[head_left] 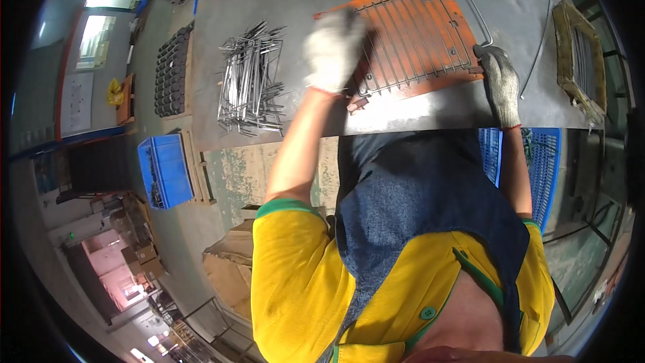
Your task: The person repeatedly picks up thin metal rods and inserts them into slots on an orange jig to assemble a metal frame. They then remove the completed frame and place it on the table, repeating the process with new rods from a nearby container.
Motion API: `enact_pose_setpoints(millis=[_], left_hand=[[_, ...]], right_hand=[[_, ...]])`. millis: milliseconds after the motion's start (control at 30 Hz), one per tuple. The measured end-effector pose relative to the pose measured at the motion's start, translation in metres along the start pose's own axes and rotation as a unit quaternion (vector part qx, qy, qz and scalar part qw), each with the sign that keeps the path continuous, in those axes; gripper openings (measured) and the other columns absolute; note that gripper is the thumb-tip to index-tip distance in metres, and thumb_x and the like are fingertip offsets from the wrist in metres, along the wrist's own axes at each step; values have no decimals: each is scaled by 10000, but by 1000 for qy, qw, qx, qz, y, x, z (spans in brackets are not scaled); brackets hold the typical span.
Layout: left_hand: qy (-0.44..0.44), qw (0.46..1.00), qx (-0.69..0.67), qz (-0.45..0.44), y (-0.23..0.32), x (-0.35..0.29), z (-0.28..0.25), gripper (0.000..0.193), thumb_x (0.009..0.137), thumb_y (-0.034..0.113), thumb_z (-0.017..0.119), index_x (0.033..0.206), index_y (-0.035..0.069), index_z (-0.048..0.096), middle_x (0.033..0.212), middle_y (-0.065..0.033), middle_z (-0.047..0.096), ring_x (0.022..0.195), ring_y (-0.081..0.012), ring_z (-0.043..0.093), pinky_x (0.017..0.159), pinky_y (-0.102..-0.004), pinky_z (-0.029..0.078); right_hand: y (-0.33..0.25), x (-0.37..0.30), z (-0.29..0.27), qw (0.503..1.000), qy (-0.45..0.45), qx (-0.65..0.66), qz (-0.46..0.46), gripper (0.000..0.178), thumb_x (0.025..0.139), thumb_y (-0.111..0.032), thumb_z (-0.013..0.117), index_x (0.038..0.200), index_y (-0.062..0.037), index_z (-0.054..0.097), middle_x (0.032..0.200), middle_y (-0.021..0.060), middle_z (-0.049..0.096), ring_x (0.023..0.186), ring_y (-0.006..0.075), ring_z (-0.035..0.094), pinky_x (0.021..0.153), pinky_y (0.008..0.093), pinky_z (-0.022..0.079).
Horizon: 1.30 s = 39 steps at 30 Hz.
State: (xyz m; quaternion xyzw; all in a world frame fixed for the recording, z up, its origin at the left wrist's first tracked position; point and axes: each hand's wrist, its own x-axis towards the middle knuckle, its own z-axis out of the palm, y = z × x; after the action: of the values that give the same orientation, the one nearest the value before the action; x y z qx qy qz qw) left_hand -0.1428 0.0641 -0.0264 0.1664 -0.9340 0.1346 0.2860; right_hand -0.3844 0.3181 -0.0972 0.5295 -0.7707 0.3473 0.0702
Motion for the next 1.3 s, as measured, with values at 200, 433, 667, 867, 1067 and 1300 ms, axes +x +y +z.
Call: enact_pose_setpoints(millis=[200, 433, 667, 867, 1067, 1300], left_hand=[[-275, 907, 146, -283, -122, -88, -60, 384, 856, 429, 634, 956, 61, 680, 898, -188, 689, 842, -382, 663, 739, -483, 514], [-214, 923, 171, -270, -165, -73, -91, 312, 843, 385, 650, 850, 80, 714, 794, -159, 692, 737, -357, 674, 650, -461, 519], [7, 606, -628, -488, -77, -14, -76, 289, 928, 211, 639, 1062, -45, 641, 833, -94, 676, 599, -119, 590, 507, -262, 483], [-78, 437, -739, -506, 22, -10, -34, 243, 952, 202, 574, 936, -34, 630, 807, -114, 658, 600, -162, 616, 556, -257, 513], [-264, 863, -255, -348, 11, -9, -25, 321, 881, 334, 614, 1007, 41, 645, 890, -155, 668, 760, -290, 659, 680, -421, 517], [-120, 986, -84, -83, 5, -29, -2, 280, 853, 310, 609, 1038, 106, 662, 1043, -96, 635, 1046, -287, 564, 916, -438, 399]], right_hand=[[-5, -1, 9, 993, -11, 76, 87, 283, 902, -94, 539, 1161, -85, 653, 1084, 94, 637, 1021, 256, 609, 872, 357, 496], [2, 13, -25, 923, 92, 249, 277, 297, 972, -204, 546, 1197, -32, 633, 1137, 64, 660, 933, 126, 623, 857, 270, 499], [-106, 24, -20, 884, -119, 397, 217, 286, 893, -212, 620, 1135, -63, 651, 1099, 92, 657, 894, 144, 657, 696, 287, 528], [-185, 15, 16, 790, -265, 486, 265, 435, 866, -161, 666, 1289, -148, 565, 1074, 51, 643, 929, 155, 632, 772, 310, 552], [-154, -5, 71, 969, -139, 83, -188, 337, 892, -165, 574, 1225, -136, 616, 1144, 67, 631, 998, 181, 629, 820, 320, 536], [-161, 0, 89, 965, -208, 74, -141, 249, 884, -221, 551, 1103, -155, 649, 1048, 59, 670, 918, 235, 673, 798, 376, 544]])
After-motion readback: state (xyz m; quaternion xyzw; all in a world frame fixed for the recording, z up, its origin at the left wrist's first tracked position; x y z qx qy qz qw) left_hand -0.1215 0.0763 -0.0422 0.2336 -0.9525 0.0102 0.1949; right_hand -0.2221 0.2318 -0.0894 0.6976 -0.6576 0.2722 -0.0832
